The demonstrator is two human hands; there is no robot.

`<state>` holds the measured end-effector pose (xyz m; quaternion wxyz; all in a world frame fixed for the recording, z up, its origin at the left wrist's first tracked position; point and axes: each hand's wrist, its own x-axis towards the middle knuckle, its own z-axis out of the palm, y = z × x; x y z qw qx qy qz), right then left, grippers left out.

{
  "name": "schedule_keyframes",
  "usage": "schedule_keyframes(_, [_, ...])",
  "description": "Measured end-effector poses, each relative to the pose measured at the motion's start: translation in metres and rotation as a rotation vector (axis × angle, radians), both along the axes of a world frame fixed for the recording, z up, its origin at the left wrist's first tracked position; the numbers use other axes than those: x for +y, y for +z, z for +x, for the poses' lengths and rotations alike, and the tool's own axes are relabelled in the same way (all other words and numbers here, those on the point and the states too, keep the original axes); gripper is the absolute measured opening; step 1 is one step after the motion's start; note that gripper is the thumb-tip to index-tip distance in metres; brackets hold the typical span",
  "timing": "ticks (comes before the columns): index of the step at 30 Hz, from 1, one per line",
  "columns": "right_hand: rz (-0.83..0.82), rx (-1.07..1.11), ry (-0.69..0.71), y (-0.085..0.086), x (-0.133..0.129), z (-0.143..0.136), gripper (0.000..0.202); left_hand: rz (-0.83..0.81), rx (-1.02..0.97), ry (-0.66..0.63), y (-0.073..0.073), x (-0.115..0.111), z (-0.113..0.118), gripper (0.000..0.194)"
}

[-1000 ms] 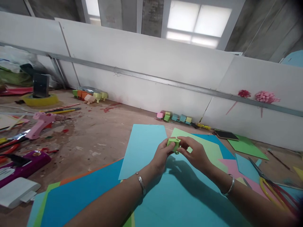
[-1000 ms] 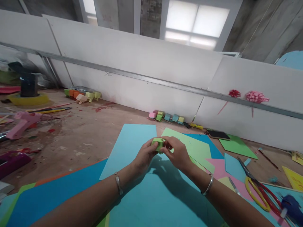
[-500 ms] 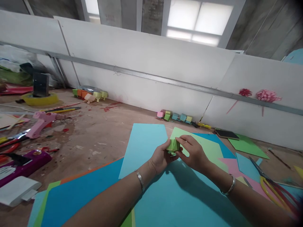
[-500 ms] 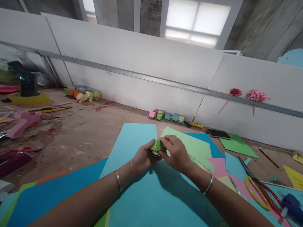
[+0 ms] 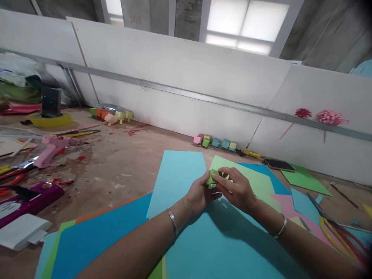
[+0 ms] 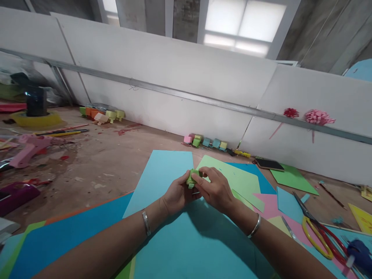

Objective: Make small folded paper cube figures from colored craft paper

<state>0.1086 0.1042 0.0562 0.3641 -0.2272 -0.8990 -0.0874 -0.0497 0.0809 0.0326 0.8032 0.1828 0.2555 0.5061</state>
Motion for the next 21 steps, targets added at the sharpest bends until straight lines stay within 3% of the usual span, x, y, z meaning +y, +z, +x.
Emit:
schedule_keyframes(4, [-0.177, 0.058, 0.018, 0.001, 0.001, 0.0, 0.025, 0.018, 0.033, -0.005, -0.003, 0.002, 0.0, 0.033])
schedule_keyframes(9, [-0.533, 0.177, -0.035, 0.011, 0.003, 0.0, 0.026, 0.137, 0.158, 0.145, -0.013, 0.004, 0.004, 0.039])
schedule_keyframes(15, [-0.924, 0.144, -0.039, 0.026, 0.007, -0.006, 0.024, 0.353, 0.548, 0.228, -0.021, 0.002, 0.005, 0.083])
schedule_keyframes(18, [-0.98, 0.164, -0.079, 0.028, 0.029, -0.004, 0.023, 0.313, 0.576, 0.273, -0.025, 0.008, 0.007, 0.089])
schedule_keyframes(21, [-0.964, 0.219, -0.172, 0.029, 0.077, 0.0, 0.028, 0.267, 0.611, 0.331, -0.03, 0.016, 0.008, 0.082])
